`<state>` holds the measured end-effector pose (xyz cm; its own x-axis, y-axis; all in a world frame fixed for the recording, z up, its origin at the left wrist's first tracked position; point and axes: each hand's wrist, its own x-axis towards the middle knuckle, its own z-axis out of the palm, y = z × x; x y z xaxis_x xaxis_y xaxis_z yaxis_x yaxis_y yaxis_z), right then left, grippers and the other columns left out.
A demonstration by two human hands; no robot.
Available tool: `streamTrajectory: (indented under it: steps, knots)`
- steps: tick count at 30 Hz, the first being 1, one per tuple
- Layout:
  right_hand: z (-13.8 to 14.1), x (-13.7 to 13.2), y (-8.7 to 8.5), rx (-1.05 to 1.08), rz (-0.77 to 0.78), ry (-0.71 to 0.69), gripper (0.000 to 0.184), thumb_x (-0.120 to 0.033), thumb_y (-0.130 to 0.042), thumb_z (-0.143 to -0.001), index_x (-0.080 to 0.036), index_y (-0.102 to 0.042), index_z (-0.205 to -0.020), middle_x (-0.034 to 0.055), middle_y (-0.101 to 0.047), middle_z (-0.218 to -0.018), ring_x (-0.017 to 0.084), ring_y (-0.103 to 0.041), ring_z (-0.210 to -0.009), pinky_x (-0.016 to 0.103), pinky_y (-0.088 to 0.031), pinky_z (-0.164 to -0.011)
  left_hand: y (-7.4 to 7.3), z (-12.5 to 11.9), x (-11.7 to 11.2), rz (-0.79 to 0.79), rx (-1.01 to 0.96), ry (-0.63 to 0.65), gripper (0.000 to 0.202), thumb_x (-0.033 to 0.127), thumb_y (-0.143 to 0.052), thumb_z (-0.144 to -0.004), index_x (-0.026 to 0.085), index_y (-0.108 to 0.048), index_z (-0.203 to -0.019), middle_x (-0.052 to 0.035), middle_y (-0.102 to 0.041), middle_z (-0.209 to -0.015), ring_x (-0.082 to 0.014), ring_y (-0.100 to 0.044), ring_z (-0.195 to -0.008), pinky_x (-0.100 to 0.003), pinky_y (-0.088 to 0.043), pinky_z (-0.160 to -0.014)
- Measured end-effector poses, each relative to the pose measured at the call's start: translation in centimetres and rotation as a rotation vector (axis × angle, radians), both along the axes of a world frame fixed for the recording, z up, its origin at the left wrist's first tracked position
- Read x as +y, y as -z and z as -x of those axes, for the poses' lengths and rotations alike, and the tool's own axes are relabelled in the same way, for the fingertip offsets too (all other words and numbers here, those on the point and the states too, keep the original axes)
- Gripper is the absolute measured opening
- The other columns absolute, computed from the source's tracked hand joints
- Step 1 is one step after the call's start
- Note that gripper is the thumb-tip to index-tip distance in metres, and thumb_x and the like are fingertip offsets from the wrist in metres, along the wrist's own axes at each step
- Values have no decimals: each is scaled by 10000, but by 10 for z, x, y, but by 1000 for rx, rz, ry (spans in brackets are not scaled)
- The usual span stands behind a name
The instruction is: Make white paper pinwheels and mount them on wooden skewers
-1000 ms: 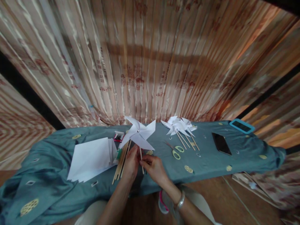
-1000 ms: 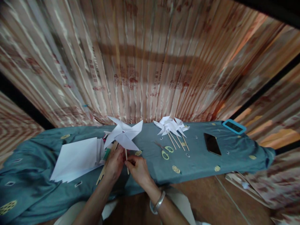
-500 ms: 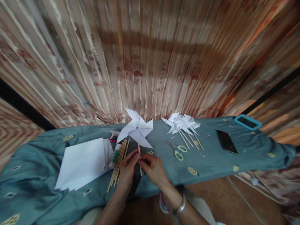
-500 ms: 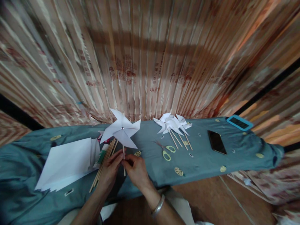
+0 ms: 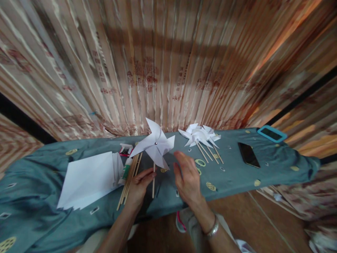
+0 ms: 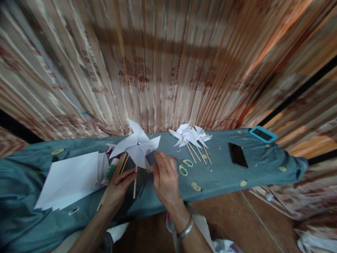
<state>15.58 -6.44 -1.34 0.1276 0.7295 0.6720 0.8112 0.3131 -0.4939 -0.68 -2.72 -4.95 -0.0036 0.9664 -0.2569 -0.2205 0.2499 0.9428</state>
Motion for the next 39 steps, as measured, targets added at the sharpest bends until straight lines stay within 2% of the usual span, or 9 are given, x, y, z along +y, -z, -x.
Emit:
streamTrajectory:
  steps: [2, 5, 11, 19, 27, 30, 32, 35, 39]
  knots:
    - [-15, 8, -1, -53, 14, 86, 518, -112, -384, -923, -215, -458, -1425, 146, -487, -1459, 276, -409, -1380, 518, -367, -1098, -4, -4, -5, 17, 10, 54, 331, 347, -859, -496, 197, -798, -784, -70, -781, -846, -260, -694, -903, -335, -517, -864]
    - [-32, 18, 4, -147, 108, 125, 698, -15, -337, -828, -191, -325, -1503, 154, -336, -1561, 277, -191, -1494, 574, -273, -1137, -7, -7, -10, 37, 23, 121, 330, 353, -870, -453, 206, -801, -740, -74, -781, -833, -267, -691, -897, -338, -521, -861]
    - [-48, 22, 15, -200, 197, 140, 796, 31, -365, -718, -204, -371, -1479, 148, -248, -1600, 289, -101, -1515, 591, -260, -1126, -3, -4, -13, 51, 12, 193, 302, 333, -866, -471, 201, -803, -735, -94, -781, -869, -258, -689, -874, -353, -509, -885]
    - [-42, 16, 20, -150, 240, 84, 597, 26, -396, -709, -164, -591, -1241, 152, -261, -1591, 285, -147, -1505, 572, -260, -1135, 2, -5, -10, 44, -33, 154, 349, 357, -885, -434, 179, -786, -717, -74, -762, -748, -267, -695, -858, -374, -507, -892]
    - [-13, 8, 22, -49, 302, -133, 482, 5, -422, -744, -196, -716, -1069, 99, -377, -1550, 282, -222, -1490, 530, -303, -1142, 5, -4, -5, 22, -26, 52, 369, 378, -896, -427, 215, -792, -742, -60, -775, -805, -243, -697, -854, -356, -505, -902]
    - [-6, 6, 18, 37, 338, -284, 464, -4, -435, -737, -235, -742, -998, 63, -503, -1464, 247, -393, -1413, 460, -378, -1119, 6, -4, -5, 16, -24, 47, 332, 369, -883, -445, 221, -791, -727, -49, -774, -788, -231, -689, -823, -339, -507, -868]
    - [-6, 5, 15, 106, 357, -315, 424, -18, -430, -763, -231, -746, -949, 70, -661, -1270, 213, -586, -1235, 389, -469, -1042, 6, -4, -5, 9, -17, 58, 308, 369, -869, -467, 220, -792, -725, -45, -771, -777, -231, -685, -822, -333, -503, -861]
    - [-13, 2, 12, 148, 304, -235, 379, -42, -406, -821, -215, -737, -890, 60, -756, -952, 179, -711, -927, 325, -555, -885, 6, -2, -4, 7, 10, 69, 292, 374, -853, -488, 217, -794, -728, -41, -758, -729, -239, -683, -831, -336, -494, -873]
    - [-27, 3, 5, 43, 16, 5, 382, -83, -407, -876, -201, -675, -1121, 102, -696, -1169, 218, -633, -1126, 419, -492, -999, 3, -1, -4, -10, 59, 100, 274, 389, -833, -505, 223, -792, -720, -40, -751, -721, -256, -682, -868, -354, -492, -893]
